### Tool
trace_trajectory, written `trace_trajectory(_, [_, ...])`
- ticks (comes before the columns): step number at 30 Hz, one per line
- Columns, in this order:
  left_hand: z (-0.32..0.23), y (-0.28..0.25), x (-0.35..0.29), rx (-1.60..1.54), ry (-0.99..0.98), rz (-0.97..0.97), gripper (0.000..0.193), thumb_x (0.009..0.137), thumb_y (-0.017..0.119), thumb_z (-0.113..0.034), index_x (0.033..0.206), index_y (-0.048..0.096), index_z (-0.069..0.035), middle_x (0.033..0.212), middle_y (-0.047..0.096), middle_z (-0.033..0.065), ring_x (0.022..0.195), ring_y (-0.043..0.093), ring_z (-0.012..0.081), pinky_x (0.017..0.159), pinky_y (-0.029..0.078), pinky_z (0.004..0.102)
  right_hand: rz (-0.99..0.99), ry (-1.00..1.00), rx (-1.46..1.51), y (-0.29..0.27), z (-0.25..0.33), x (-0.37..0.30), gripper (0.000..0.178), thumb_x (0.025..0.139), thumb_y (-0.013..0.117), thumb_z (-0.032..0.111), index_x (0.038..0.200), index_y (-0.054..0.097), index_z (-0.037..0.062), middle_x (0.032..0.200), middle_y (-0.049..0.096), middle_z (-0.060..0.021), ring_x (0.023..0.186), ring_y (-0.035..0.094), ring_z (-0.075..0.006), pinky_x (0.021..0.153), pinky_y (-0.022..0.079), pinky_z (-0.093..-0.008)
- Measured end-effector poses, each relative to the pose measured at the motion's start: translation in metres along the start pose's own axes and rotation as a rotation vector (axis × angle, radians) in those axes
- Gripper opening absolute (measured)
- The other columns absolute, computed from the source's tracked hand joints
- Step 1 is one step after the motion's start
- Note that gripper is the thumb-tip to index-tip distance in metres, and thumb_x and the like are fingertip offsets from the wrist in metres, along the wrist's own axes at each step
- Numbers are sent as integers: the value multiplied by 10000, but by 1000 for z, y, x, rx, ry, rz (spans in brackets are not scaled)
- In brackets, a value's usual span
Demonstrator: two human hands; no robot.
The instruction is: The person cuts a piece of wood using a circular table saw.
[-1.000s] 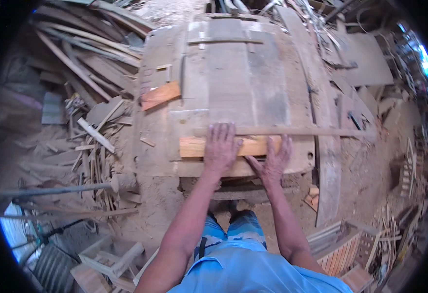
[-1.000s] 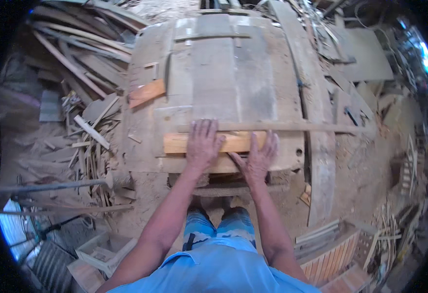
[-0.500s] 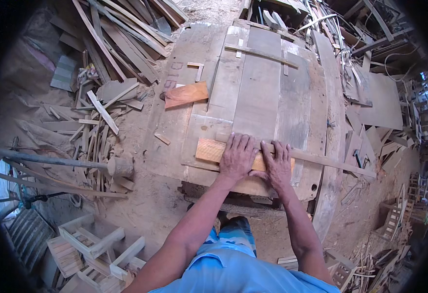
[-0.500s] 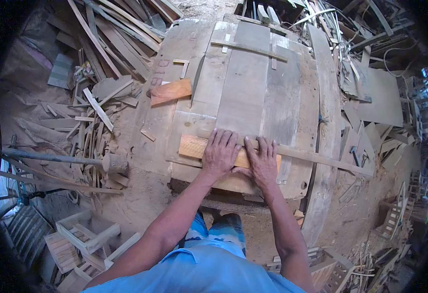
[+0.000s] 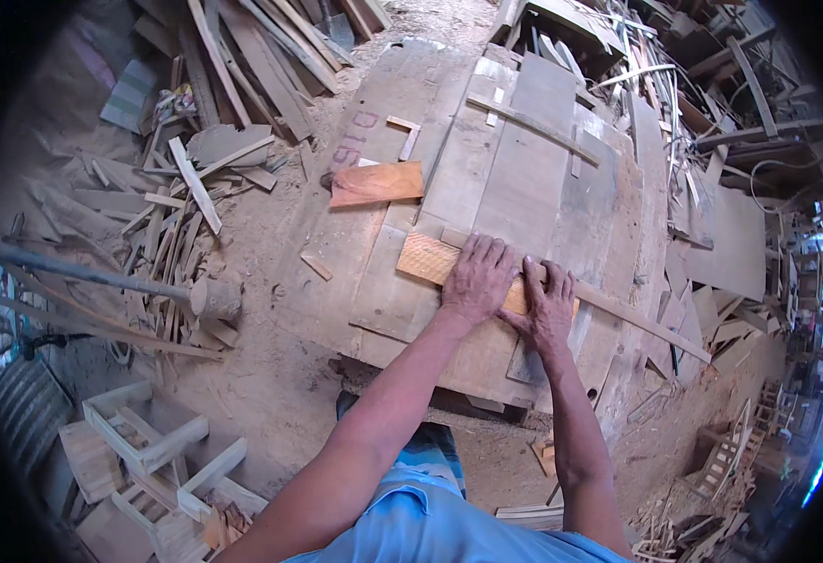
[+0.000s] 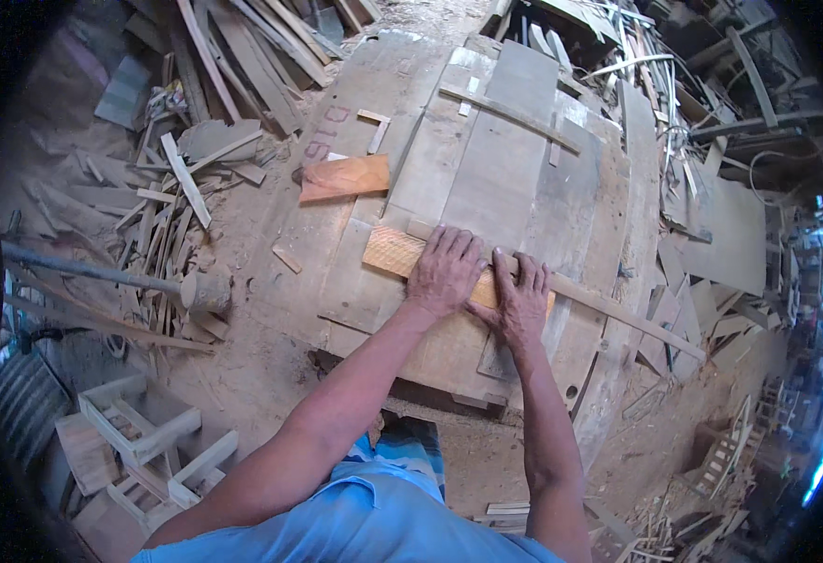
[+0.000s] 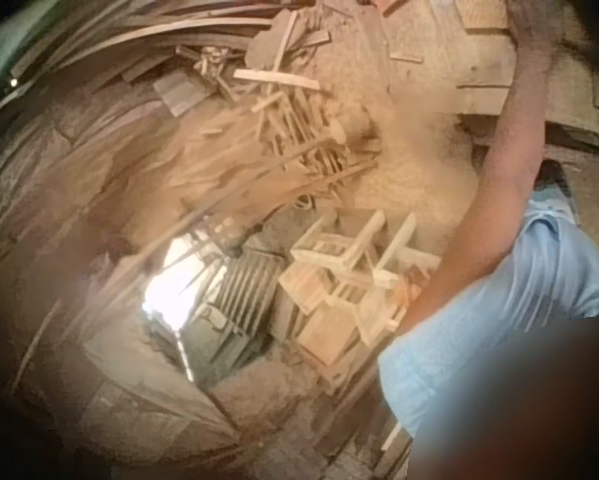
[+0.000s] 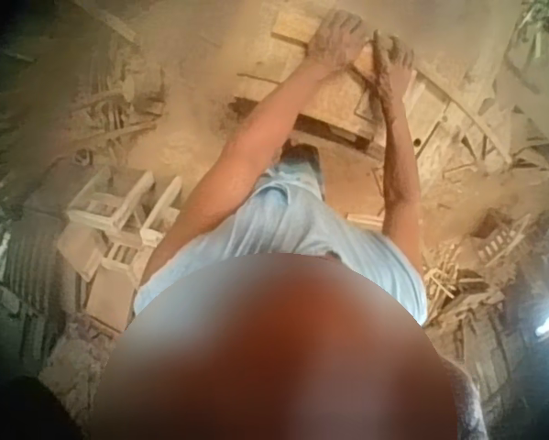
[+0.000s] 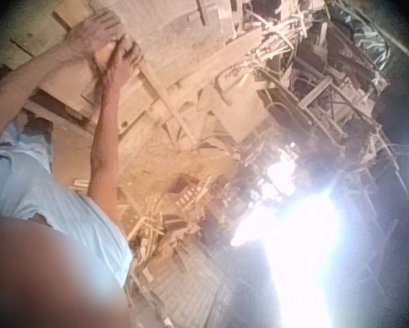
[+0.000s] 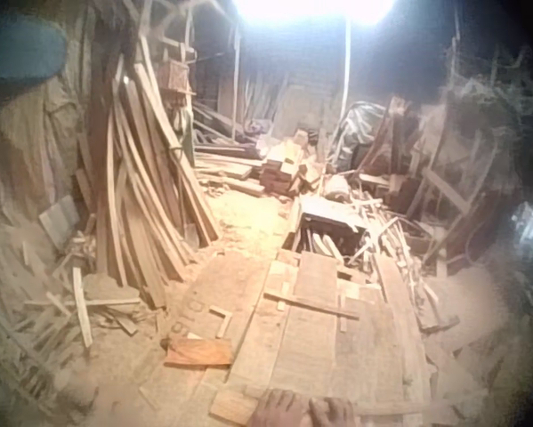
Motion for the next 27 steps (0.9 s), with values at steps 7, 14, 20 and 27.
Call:
trace_trajectory(7, [-8, 6, 6, 38, -16, 58, 358, 1040, 564, -324, 1267, 653, -62, 1339, 634, 151, 1312, 553, 345, 1241, 324, 523, -80, -7, -27, 16, 15, 5, 1081, 787, 731, 652, 1602, 379, 35, 1545, 429, -207, 1494, 362, -406, 1281, 224, -589])
trace_trajectory(14, [-18, -9, 18, -50, 79, -47, 278, 1020, 592, -259, 1208, 653, -63, 1172, 632, 148, 1144, 576, 354, 1092, 430, 507, -66, 22, 62, 11, 7, 0, 1073, 774, 724, 689, 1578, 410, 51, 1504, 456, -193, 1466, 389, -385, 1277, 248, -582])
trace_trajectory(20, [-11, -13, 21, -23, -2, -84, 212, 996, 627, -233, 1128, 661, -71, 1093, 623, 144, 1058, 579, 358, 991, 463, 498, -56, -8, 93, 6, 13, 8, 1099, 712, 784, 663, 1565, 438, 64, 1481, 473, -178, 1444, 412, -376, 1267, 273, -583])
trace_trajectory(27, [-8, -13, 23, -30, 18, -76, 173, 974, 645, -205, 1084, 665, -72, 1041, 623, 123, 1032, 596, 336, 979, 473, 478, -58, -2, 81, 9, 11, 12, 1117, 689, 794, 678, 1572, 449, 87, 1458, 468, -151, 1411, 431, -367, 1253, 278, -597])
Point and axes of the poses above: each hand's wrist, its own x-axis towards the middle knuckle, its own y-axis out of the palm, z = x × y, the point moved 4 cm from there along x, towards the middle knuckle
